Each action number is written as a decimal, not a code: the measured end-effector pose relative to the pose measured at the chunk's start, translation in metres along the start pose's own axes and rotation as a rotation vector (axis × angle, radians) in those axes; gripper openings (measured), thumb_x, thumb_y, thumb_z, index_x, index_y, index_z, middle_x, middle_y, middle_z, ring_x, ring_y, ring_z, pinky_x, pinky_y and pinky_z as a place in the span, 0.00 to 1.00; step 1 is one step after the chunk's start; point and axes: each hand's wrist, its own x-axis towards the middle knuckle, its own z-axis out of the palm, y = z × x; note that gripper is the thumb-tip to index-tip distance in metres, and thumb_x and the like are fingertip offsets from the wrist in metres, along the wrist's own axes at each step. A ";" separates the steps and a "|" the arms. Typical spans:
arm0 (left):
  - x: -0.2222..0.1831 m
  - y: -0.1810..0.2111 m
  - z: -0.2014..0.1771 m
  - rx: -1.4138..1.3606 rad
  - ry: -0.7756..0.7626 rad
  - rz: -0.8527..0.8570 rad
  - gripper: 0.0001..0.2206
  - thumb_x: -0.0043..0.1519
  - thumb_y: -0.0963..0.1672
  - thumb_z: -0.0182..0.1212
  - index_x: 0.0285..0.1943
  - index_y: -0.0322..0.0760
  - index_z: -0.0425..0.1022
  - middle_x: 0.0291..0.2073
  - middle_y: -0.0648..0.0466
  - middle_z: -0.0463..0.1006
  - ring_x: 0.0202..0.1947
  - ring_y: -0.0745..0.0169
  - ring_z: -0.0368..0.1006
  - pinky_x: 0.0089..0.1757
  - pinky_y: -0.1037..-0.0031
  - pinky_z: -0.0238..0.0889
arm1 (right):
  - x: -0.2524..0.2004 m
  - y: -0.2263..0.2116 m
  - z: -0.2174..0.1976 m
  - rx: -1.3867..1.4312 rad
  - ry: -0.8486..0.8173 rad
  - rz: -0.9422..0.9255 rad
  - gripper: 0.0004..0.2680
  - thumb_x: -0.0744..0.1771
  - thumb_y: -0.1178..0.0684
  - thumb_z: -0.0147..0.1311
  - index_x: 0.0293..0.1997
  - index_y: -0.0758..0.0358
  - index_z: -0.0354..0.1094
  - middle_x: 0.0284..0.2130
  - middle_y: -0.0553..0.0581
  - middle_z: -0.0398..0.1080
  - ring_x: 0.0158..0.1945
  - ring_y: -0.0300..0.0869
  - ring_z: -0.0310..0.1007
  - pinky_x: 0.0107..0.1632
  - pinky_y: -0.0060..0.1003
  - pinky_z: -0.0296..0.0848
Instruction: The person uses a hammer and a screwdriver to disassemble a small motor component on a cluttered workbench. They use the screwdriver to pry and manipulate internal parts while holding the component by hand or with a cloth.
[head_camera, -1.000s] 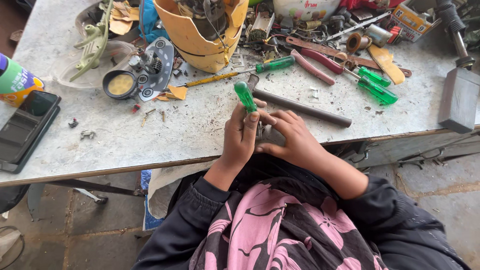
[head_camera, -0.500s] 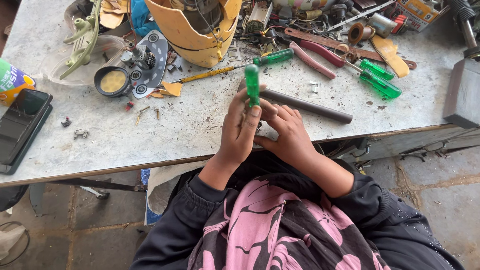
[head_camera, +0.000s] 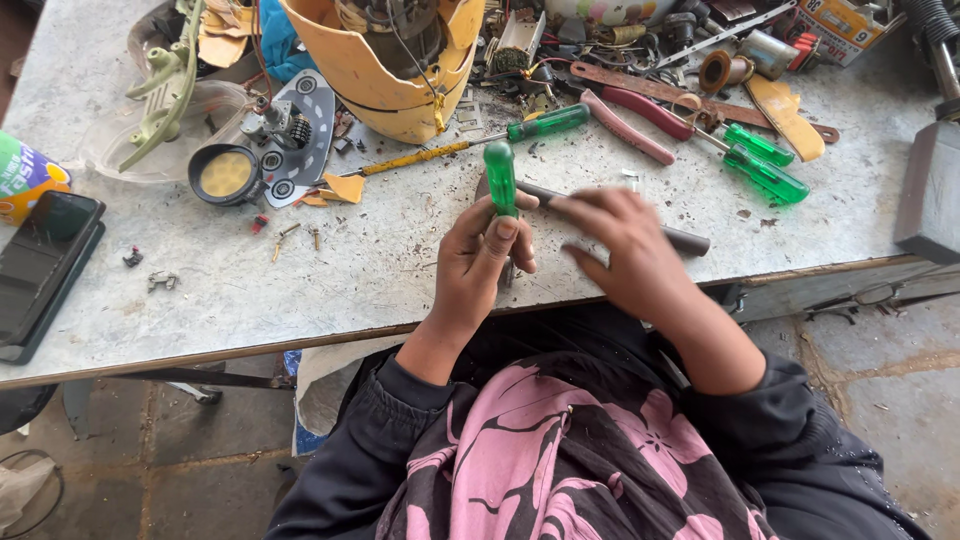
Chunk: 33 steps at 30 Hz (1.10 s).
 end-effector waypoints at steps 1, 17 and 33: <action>0.000 -0.001 0.000 -0.001 0.003 -0.009 0.20 0.73 0.51 0.54 0.62 0.31 0.72 0.32 0.57 0.74 0.31 0.72 0.72 0.37 0.79 0.69 | 0.002 0.004 0.000 -0.094 0.032 0.029 0.19 0.64 0.52 0.62 0.63 0.57 0.69 0.54 0.56 0.71 0.58 0.53 0.67 0.60 0.48 0.61; 0.005 -0.006 -0.007 0.016 -0.146 0.057 0.19 0.75 0.50 0.51 0.64 0.31 0.71 0.34 0.57 0.73 0.36 0.72 0.70 0.41 0.77 0.69 | 0.013 0.024 -0.002 -0.159 0.061 0.225 0.16 0.70 0.56 0.54 0.68 0.59 0.65 0.46 0.62 0.71 0.49 0.52 0.70 0.52 0.46 0.69; 0.008 -0.006 -0.005 0.073 -0.127 0.023 0.18 0.74 0.50 0.52 0.61 0.32 0.73 0.28 0.61 0.69 0.30 0.75 0.67 0.35 0.80 0.64 | -0.022 -0.028 -0.149 0.165 0.196 0.085 0.14 0.74 0.61 0.53 0.70 0.58 0.63 0.49 0.58 0.72 0.39 0.37 0.70 0.39 0.31 0.68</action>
